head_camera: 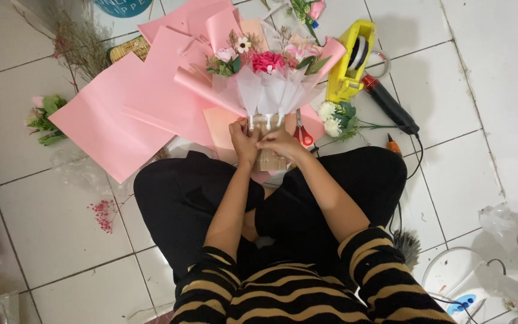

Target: Wrapping a flower bouquet with pink and white decorative paper and securing it with tape.

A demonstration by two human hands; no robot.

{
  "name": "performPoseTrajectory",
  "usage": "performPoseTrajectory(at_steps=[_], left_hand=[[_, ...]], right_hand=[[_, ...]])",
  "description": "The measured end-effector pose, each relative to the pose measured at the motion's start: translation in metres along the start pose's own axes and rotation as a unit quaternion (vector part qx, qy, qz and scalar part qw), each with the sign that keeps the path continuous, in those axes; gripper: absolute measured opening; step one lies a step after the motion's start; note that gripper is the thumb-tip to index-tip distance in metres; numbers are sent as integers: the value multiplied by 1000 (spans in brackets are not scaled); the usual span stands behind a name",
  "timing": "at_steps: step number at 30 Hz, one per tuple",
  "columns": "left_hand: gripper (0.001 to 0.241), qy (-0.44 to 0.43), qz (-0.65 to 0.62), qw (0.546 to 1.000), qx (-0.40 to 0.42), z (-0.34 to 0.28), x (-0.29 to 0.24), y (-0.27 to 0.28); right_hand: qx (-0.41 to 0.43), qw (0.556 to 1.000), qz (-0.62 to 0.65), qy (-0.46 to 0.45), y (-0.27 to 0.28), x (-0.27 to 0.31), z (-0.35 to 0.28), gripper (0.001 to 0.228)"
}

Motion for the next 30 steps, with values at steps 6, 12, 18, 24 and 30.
performPoseTrajectory(at_steps=[6,12,18,24,30], left_hand=[[41,-17,11,1000,-6,-1,-6,2],[42,-24,26,999,-14,-2,-5,1],[39,-9,25,1000,3,-3,-12,3],[36,28,30,999,25,-15,-1,5],[38,36,-6,999,34,-20,-44,10]], right_hand=[[24,999,-31,-4,1,-15,0,49],[-20,988,-141,57,17,21,-29,46],[-99,970,-163,151,55,59,-35,26],[17,919,-205,335,0,133,-67,51],[108,848,-341,392,-28,113,-37,61]])
Point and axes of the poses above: each hand's wrist, its own z-axis towards the middle knuckle, its own y-axis out of the back of the hand, x = y × z, the point moved 7 cm from there along z, towards the middle knuckle, and after that the axes turned 1 degree about x, right-handed, at the moved point
